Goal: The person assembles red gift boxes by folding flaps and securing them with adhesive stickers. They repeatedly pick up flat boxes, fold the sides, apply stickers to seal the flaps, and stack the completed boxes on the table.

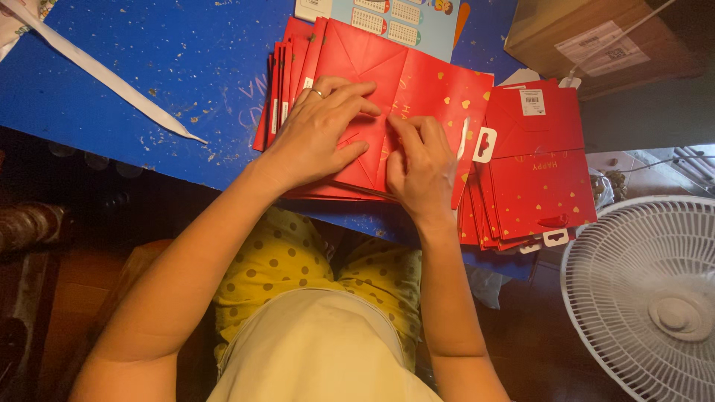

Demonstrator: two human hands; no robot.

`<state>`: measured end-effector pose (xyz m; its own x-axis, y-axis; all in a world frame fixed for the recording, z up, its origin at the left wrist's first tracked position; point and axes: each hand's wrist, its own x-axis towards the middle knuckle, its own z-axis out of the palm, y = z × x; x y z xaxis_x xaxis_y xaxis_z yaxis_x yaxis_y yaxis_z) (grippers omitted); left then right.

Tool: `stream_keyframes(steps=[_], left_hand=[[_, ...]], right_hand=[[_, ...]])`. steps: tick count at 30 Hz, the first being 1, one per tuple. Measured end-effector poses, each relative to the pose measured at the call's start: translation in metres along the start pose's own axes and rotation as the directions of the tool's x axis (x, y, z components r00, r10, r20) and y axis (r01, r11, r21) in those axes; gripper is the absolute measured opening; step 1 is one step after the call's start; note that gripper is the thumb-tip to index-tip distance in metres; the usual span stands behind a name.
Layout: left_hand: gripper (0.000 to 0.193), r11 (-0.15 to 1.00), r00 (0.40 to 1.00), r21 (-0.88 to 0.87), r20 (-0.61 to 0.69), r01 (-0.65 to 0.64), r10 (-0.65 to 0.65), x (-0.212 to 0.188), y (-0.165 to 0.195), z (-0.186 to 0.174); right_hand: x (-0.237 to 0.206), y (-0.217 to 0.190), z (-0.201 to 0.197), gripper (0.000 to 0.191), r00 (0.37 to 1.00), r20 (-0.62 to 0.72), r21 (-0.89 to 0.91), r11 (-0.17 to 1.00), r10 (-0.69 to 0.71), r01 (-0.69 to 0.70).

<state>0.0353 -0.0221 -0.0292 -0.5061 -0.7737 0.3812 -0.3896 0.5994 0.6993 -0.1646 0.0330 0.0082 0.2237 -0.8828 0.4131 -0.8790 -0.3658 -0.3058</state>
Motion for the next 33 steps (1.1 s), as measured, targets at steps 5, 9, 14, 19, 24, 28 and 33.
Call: stream_keyframes(steps=[5, 9, 14, 19, 24, 28, 33], left_hand=[[0.044, 1.0, 1.0, -0.002, 0.009, 0.016, -0.016, -0.001, 0.0, 0.001], [0.043, 1.0, 1.0, -0.002, -0.006, 0.003, -0.003, 0.0, 0.0, 0.001], [0.043, 1.0, 1.0, 0.017, 0.005, 0.0, 0.0, 0.001, 0.001, 0.001], [0.042, 1.0, 1.0, 0.024, 0.001, 0.003, -0.003, 0.002, 0.002, 0.002], [0.04, 1.0, 1.0, 0.023, 0.013, -0.002, 0.001, 0.002, 0.002, 0.002], [0.04, 0.999, 1.0, 0.052, -0.001, -0.014, 0.014, 0.0, 0.002, 0.003], [0.04, 0.998, 0.999, 0.057, -0.018, -0.027, 0.028, -0.001, 0.003, 0.001]], right_hand=[[-0.004, -0.003, 0.005, 0.039, 0.999, 0.019, -0.011, 0.999, 0.03, -0.03], [-0.008, 0.0, 0.0, 0.031, 0.998, 0.047, 0.059, 0.997, 0.046, -0.049], [-0.01, 0.004, 0.002, 0.041, 0.993, -0.008, 0.189, 0.975, 0.118, -0.114], [-0.012, -0.001, 0.009, 0.038, 0.995, -0.02, 0.022, 0.995, 0.093, -0.093], [-0.013, 0.0, 0.003, 0.036, 0.985, 0.004, 0.191, 0.967, 0.17, -0.168], [-0.013, -0.006, 0.007, 0.045, 0.987, 0.005, 0.091, 0.982, 0.163, -0.163], [-0.013, -0.007, -0.002, 0.031, 0.988, 0.042, 0.118, 0.982, 0.146, -0.15]])
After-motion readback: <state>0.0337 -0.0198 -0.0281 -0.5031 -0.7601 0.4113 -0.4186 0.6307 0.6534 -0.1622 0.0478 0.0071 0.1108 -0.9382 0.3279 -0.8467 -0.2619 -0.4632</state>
